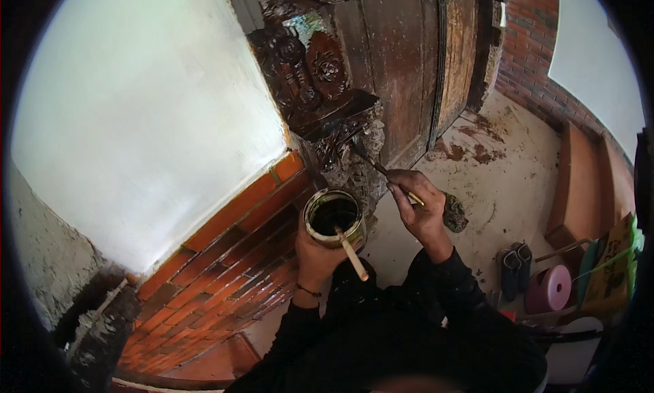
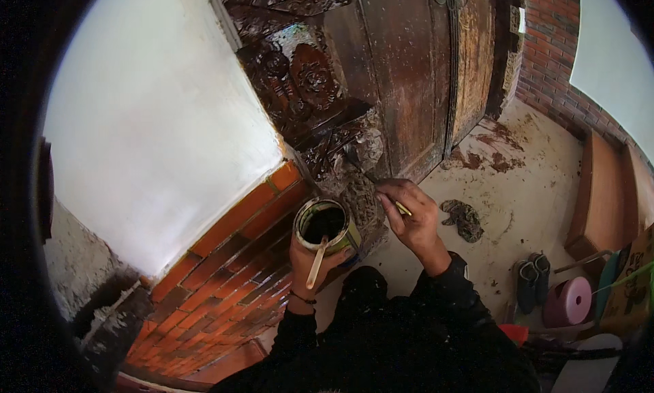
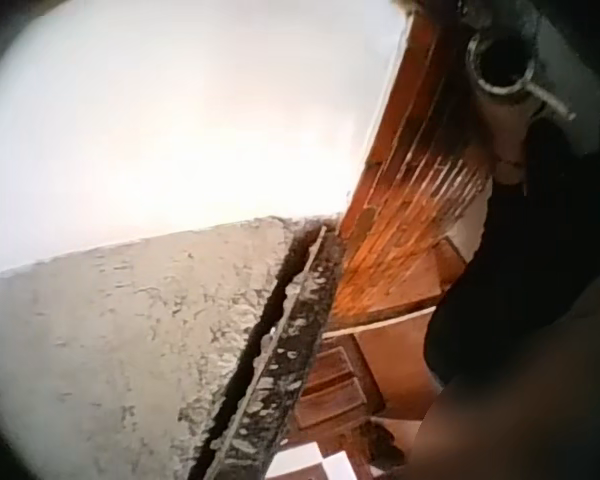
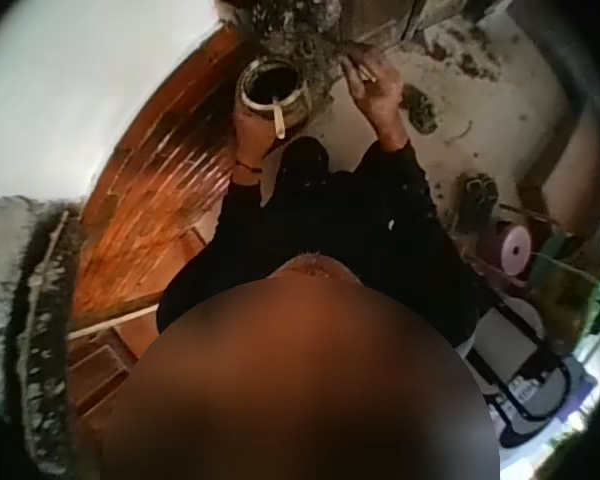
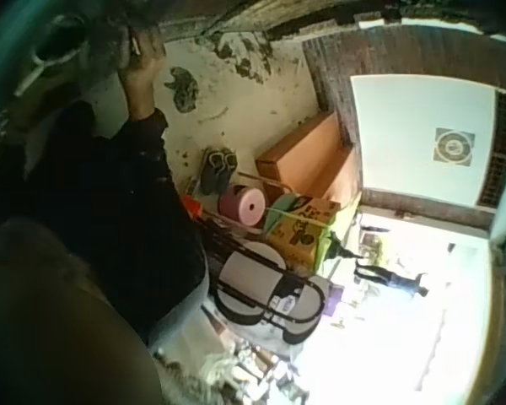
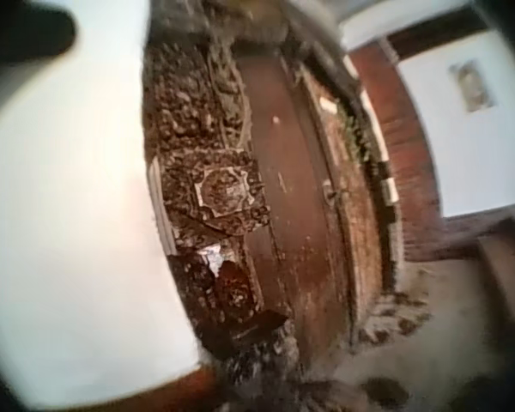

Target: Painting the carved wooden details of a door frame with dark brown paint.

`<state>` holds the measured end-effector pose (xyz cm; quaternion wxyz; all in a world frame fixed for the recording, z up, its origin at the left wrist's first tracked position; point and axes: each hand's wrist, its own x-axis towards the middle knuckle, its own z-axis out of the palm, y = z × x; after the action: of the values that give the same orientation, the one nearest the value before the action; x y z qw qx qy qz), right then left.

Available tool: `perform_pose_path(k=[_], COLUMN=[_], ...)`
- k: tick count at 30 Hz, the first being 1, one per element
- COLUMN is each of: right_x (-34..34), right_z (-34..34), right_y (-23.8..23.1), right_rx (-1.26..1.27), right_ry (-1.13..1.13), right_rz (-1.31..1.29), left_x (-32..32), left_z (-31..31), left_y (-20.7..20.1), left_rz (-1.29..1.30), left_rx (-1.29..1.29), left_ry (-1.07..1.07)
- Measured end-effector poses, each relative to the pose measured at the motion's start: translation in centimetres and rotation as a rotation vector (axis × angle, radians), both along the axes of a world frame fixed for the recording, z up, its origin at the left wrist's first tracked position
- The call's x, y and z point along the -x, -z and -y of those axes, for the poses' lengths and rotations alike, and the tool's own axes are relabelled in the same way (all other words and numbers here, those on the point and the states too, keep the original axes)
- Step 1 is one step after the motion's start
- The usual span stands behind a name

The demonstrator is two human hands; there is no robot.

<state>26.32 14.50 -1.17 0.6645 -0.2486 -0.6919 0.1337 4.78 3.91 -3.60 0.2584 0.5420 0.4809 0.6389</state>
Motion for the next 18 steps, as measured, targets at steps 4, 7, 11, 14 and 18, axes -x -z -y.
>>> perform_pose_path(k=[4,7,11,14,18], right_x=[-0.1,0.5,0.2,0.6,1.0], right_z=[0.2,0.8,0.6,0.9,1.2], right_y=[-0.2,-0.4,0.0,-0.6,-2.2], right_rx=[-0.026,-0.056,0.041,-0.025,-0.036], right_ry=[0.040,-0.014,0.014,-0.032,0.034], right_rz=[-0.010,0.003,-0.027,-0.091,0.110], left_x=[0.3,2.1,2.6,2.3,2.9], left_z=[1.0,1.2,1.2,1.1,0.8], left_y=[0.6,2.8,3.9,3.4,3.7], left_rz=[0.070,-0.035,0.067,0.117,0.004], left_rx=[0.050,0.073,0.031,0.047,0.009], left_ry=[0.052,-0.002,0.043,0.056,0.047])
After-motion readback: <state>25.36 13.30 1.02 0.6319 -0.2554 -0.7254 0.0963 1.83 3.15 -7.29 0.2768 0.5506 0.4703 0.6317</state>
